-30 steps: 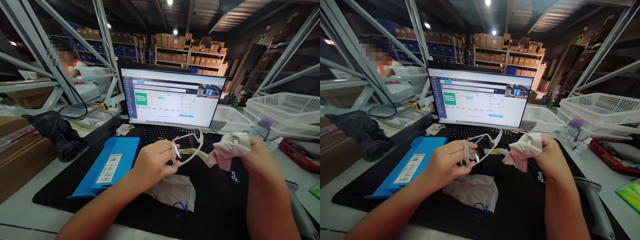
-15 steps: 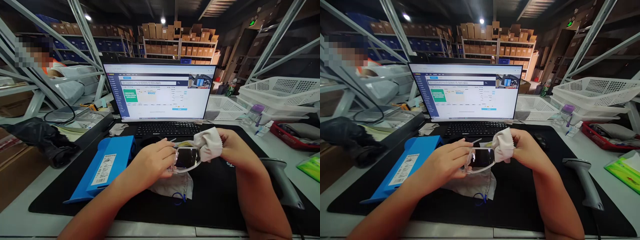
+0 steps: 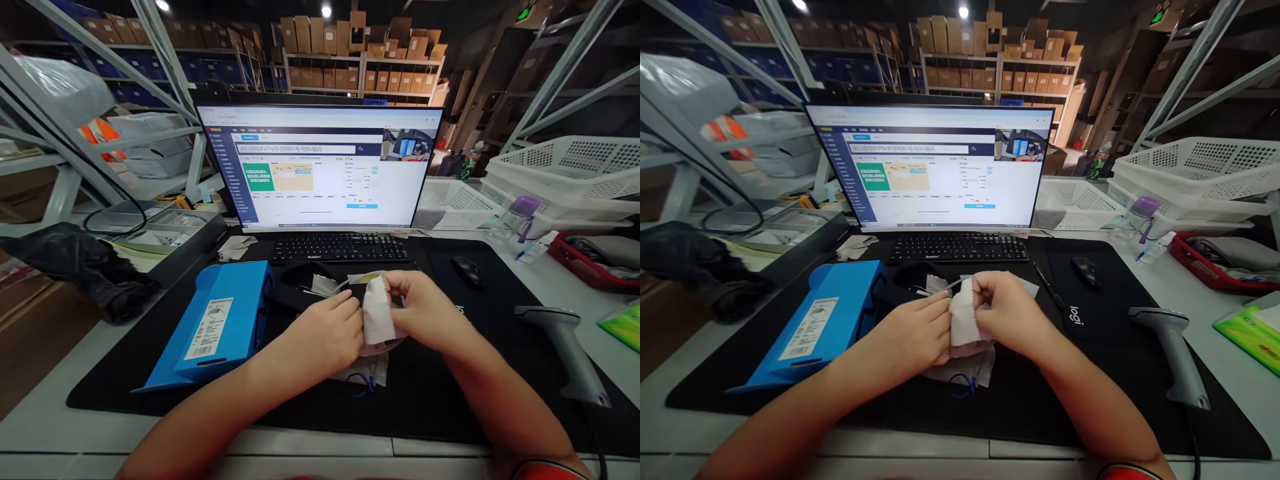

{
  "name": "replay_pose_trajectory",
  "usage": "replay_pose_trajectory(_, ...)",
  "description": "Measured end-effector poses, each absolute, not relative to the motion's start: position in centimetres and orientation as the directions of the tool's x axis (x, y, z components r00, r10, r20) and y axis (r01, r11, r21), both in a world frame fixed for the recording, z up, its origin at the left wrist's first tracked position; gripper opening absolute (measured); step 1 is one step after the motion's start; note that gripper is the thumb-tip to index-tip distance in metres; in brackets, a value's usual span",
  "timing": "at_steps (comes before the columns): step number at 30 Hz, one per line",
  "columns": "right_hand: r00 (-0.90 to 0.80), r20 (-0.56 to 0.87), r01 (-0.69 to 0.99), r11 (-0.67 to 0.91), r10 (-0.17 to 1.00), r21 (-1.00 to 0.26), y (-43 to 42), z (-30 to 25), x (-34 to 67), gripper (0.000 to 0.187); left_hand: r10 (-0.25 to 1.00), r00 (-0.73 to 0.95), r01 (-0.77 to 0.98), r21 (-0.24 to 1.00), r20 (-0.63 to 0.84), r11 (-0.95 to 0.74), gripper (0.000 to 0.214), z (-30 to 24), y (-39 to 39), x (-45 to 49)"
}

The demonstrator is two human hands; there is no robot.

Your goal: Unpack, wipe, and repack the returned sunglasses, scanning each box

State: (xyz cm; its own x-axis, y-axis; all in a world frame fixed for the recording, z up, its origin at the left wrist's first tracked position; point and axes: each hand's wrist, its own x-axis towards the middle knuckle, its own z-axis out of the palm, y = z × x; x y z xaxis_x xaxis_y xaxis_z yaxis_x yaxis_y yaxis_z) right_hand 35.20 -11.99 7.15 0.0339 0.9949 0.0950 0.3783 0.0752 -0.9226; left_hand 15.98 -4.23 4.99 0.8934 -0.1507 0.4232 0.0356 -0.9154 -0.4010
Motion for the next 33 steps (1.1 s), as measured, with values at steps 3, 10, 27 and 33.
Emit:
replay_pose_trajectory(3, 0.071, 0.195, 0.552, 0.124, 0.978, -0.825, -11.7, 6.9, 34.5, 0.016, -0.157, 0.888, 0.038, -0.409, 0.433, -0.912, 0.009, 4.8, -3.9, 16.1)
replay_pose_trajectory(10, -0.253, -0.001, 0.364, 0.094, 0.967, -0.927, -11.7, 8.4, 38.8, 0.032, -0.141, 0.901, 0.006, -0.338, 0.409, -0.941, 0.011, 6.6, -3.5, 14.8)
replay_pose_trajectory(27, -0.379, 0.065, 0.445, 0.244, 0.923, -0.862, -10.9, 7.3, 38.0, 0.039, -0.164, 0.892, -0.002, -0.360, 0.421, -0.933, 0.011, 6.5, -2.8, 14.9)
replay_pose_trajectory(33, -0.342, 0.045, 0.407, 0.191, 0.939, -0.893, -11.3, 8.1, 39.4, 0.041, -0.140, 0.892, -0.001, -0.307, 0.430, -0.952, 0.008, 6.8, -3.0, 14.5)
